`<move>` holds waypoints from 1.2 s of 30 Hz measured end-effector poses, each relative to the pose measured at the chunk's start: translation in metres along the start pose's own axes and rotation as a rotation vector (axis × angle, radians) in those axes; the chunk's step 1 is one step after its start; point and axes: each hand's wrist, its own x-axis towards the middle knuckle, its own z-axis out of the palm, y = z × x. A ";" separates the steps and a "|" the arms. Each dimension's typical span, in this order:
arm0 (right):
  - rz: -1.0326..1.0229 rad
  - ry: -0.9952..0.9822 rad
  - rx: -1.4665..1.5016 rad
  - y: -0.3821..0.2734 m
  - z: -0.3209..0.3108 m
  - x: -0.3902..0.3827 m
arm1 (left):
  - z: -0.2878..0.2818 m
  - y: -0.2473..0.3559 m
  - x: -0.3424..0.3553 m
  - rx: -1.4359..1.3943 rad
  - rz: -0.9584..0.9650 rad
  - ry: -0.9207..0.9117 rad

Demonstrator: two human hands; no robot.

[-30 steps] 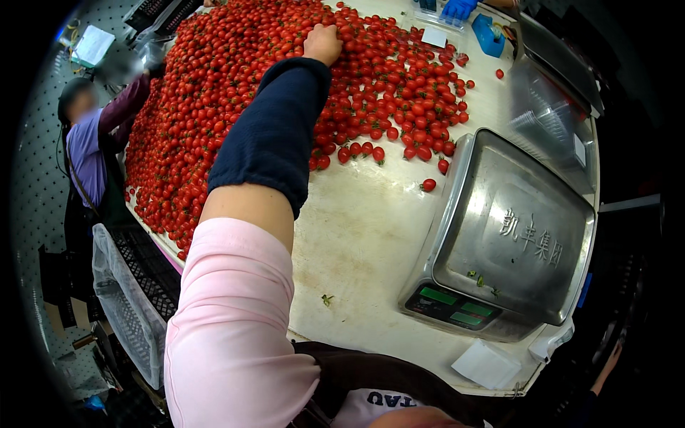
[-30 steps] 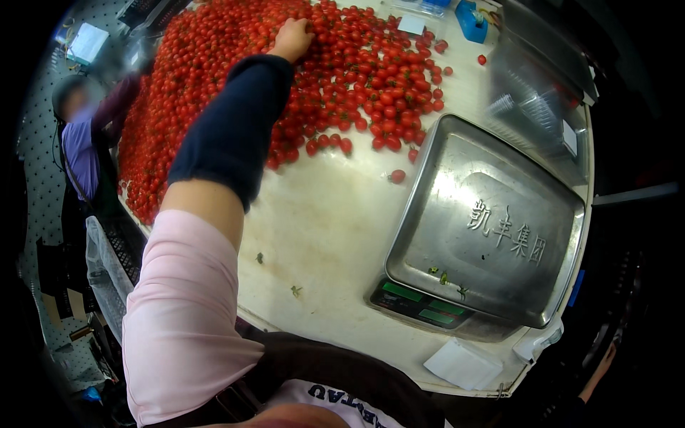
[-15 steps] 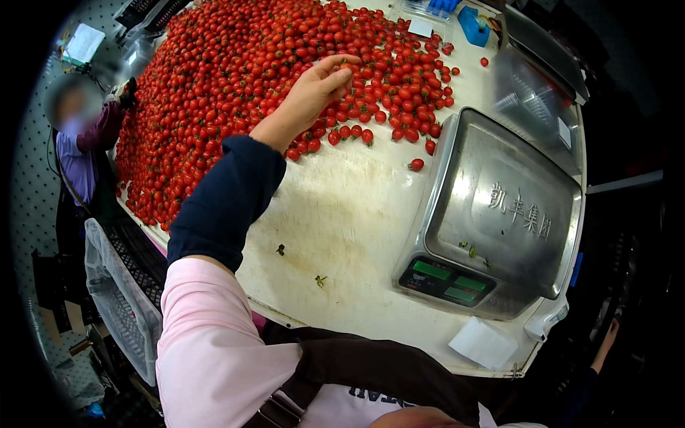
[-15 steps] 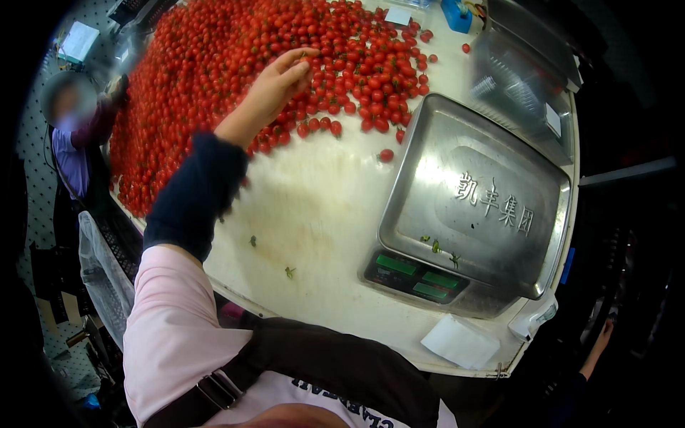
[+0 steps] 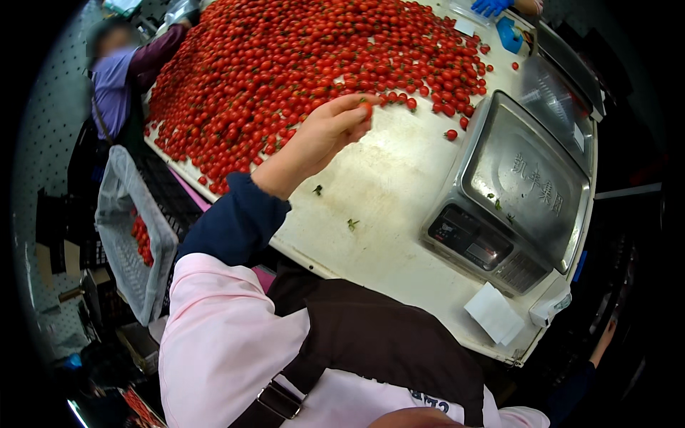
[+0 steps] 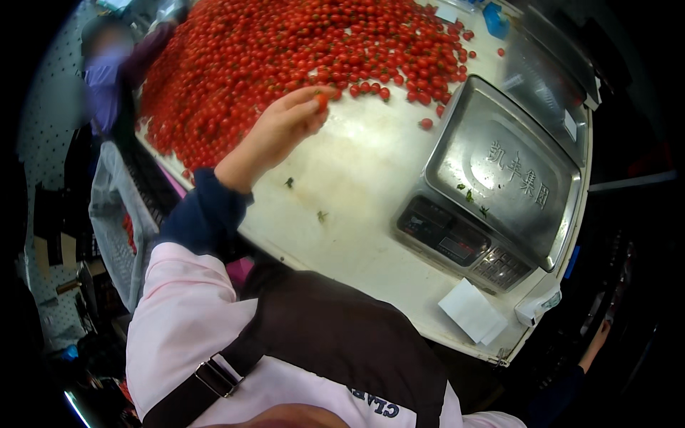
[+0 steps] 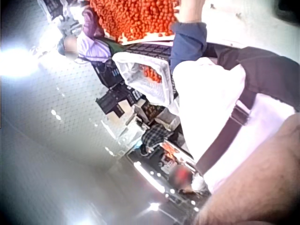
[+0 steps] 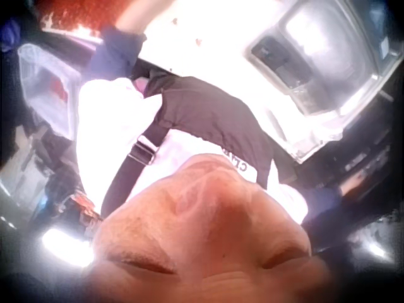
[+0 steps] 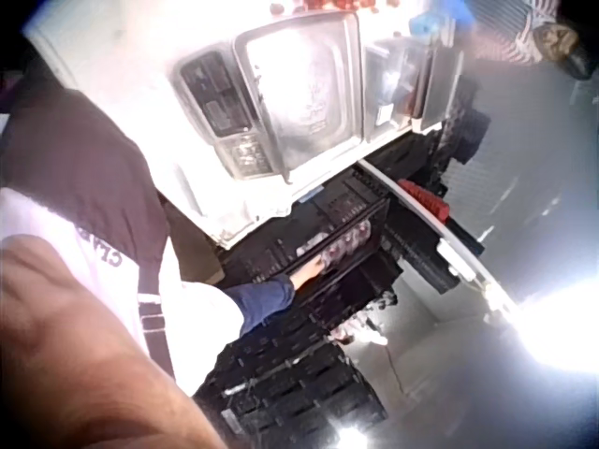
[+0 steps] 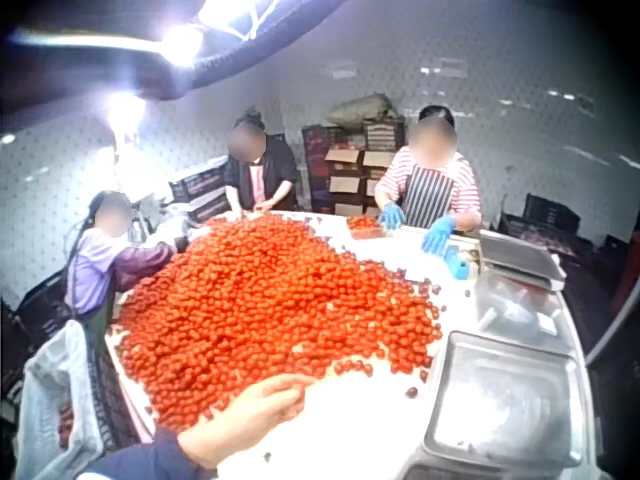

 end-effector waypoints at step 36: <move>-1.158 -0.263 0.278 -0.868 0.463 -0.329 | -0.156 -0.068 0.021 1.343 0.072 0.839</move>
